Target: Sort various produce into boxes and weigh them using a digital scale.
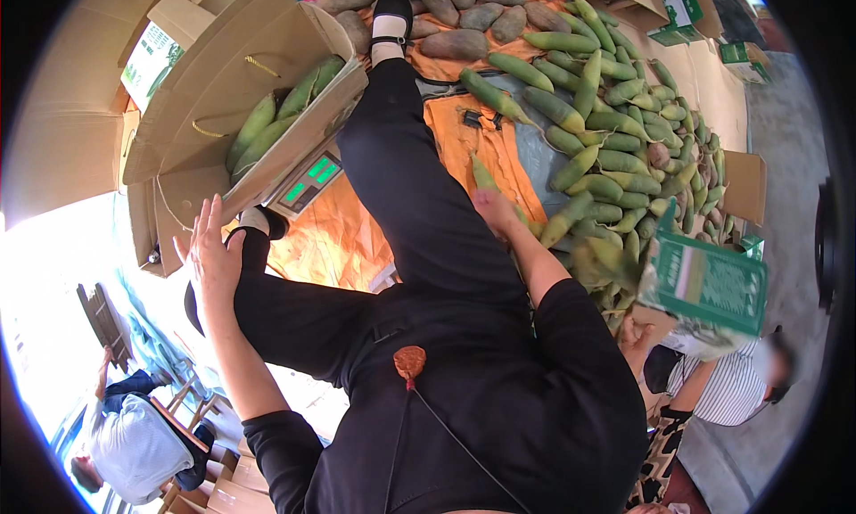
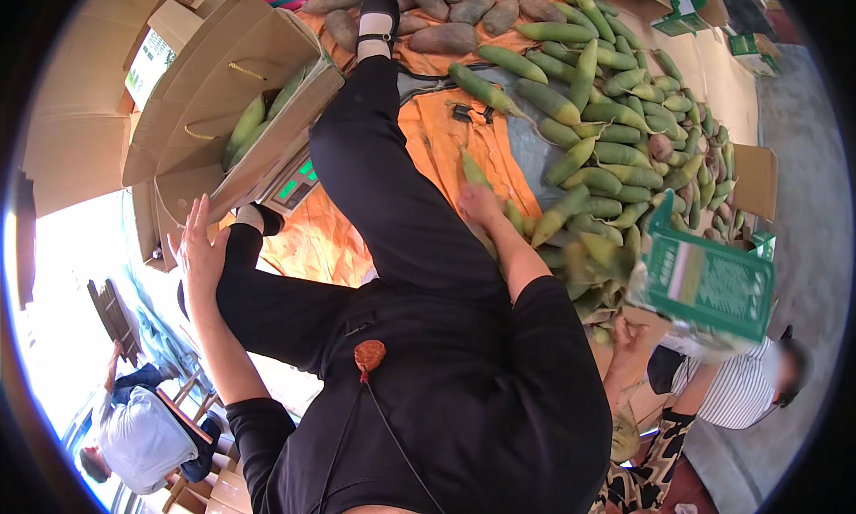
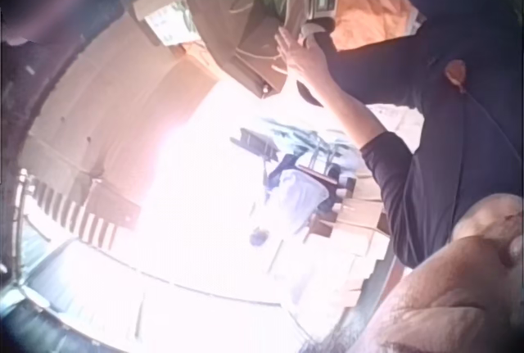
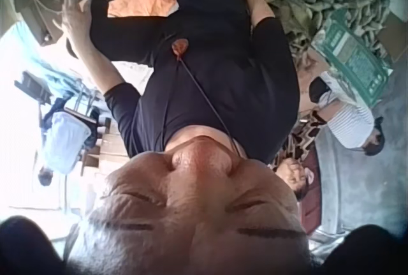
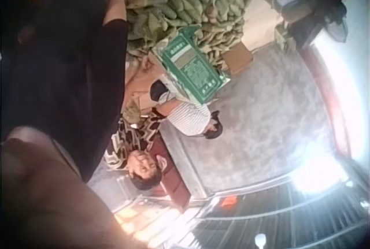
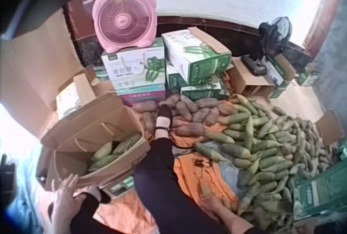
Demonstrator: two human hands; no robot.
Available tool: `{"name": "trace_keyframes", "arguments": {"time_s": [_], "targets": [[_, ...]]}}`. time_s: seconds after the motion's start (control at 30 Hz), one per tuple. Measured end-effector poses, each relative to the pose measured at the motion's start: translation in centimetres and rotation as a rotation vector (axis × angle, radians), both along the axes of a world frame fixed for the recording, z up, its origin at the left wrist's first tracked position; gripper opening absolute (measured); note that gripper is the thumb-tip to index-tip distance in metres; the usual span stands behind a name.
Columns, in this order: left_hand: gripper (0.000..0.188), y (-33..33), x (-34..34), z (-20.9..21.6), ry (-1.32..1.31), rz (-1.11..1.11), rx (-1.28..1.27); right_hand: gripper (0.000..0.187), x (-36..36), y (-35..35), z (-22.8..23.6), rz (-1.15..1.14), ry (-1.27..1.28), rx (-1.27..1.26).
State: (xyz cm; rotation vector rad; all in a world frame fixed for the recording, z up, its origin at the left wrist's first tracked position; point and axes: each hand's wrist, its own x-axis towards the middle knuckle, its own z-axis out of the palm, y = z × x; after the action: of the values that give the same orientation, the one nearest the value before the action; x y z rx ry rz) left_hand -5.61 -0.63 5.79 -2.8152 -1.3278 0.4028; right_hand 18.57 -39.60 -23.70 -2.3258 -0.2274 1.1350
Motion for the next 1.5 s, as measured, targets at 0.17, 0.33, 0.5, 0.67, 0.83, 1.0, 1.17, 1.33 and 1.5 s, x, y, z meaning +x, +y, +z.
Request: {"name": "trace_keyframes", "arguments": {"time_s": [0.17,0.33,0.5,0.67,0.83,1.0,1.17,1.33,1.5], "targets": [[0.067,-0.2,0.5,0.2,-0.001,0.007,-0.009,0.023,1.2,4.6,1.9,0.083,-0.161,0.260],[0.066,-0.1,0.9,0.1,-0.007,0.008,-0.013,0.018,2.5,3.0,1.2,0.321,-0.462,0.131],[0.065,0.1,-0.3,0.5,-0.041,0.010,0.012,0.020,2.2,3.6,5.3,0.453,-0.215,-0.238],[0.059,0.0,1.2,0.1,-0.087,0.011,0.000,0.029,2.2,-2.1,0.7,0.252,-0.309,-0.104],[0.055,0.1,0.5,0.0,-0.126,0.040,0.014,0.034,2.7,-0.2,-0.4,0.176,-0.215,-0.157],[0.051,0.3,1.3,0.1,-0.149,0.049,0.007,0.044,3.5,-0.3,-2.9,0.168,-0.452,-0.225],[0.048,0.5,1.1,0.2,-0.177,0.040,0.012,0.050,4.1,-0.8,-4.2,0.075,-0.245,-0.351],[0.048,0.2,0.4,0.7,-0.175,0.076,0.018,0.058,3.7,0.0,-4.7,0.269,-0.181,-0.497],[0.047,0.5,1.3,0.5,-0.219,0.051,-0.011,0.053,4.8,-5.1,-11.4,-0.283,0.055,-0.183]]}}
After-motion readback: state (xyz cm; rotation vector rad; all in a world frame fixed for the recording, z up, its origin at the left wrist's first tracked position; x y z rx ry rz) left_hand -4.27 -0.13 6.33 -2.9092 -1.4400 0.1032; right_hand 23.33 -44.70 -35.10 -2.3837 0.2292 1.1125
